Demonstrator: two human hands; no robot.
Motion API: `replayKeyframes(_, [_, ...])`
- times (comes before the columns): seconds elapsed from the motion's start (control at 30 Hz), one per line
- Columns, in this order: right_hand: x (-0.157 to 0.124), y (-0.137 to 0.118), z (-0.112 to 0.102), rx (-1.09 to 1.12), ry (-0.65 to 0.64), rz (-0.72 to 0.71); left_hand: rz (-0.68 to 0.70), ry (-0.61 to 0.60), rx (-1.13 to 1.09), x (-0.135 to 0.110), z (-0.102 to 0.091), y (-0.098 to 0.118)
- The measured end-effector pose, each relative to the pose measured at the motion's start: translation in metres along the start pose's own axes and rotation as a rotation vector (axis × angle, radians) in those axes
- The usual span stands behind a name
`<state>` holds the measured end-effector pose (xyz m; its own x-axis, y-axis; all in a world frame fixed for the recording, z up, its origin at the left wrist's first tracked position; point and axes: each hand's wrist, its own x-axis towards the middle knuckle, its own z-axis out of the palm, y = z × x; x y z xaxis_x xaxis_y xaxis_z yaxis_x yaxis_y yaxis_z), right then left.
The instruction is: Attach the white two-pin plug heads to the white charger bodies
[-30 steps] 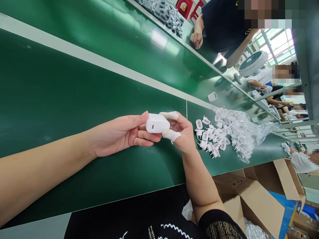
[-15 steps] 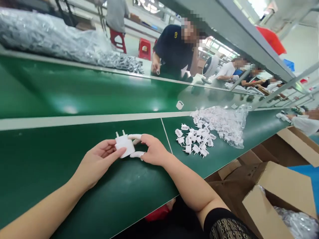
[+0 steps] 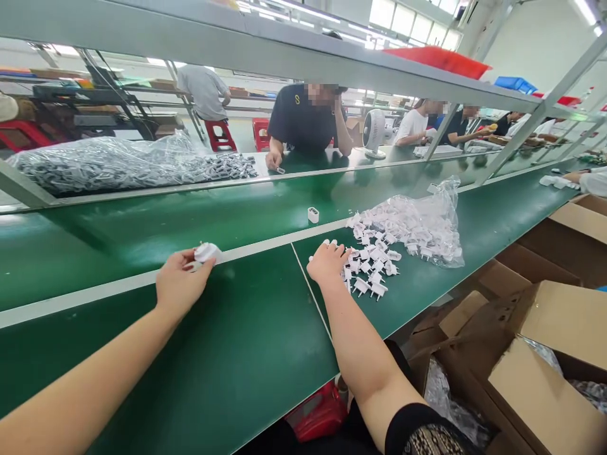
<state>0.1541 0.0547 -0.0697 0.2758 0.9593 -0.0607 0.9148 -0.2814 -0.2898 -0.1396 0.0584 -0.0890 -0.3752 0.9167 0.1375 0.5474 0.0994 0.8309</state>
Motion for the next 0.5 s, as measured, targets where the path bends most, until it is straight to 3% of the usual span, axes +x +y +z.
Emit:
replayKeyframes(0.1, [0.001, 0.003, 0.001, 0.017, 0.009, -0.037, -0.051, 0.116, 0.05, 0.048, 0.001, 0.002])
replayKeyframes(0.2, [0.001, 0.003, -0.001, 0.043, 0.004, -0.062, -0.109, 0.169, 0.074, 0.075, 0.001, -0.001])
replayKeyframes(0.3, [0.001, 0.001, -0.002, 0.094, 0.01, -0.086, -0.183, 0.188, 0.073, 0.082, 0.0, -0.005])
replayKeyframes(0.4, [0.0, -0.005, 0.0, 0.177, 0.017, -0.103, -0.215, 0.307, 0.075, 0.075, 0.004, 0.001])
replayKeyframes(0.5, [-0.003, -0.009, 0.003, 0.258, 0.006, -0.111, -0.064, 0.366, 0.104, 0.067, 0.026, 0.022])
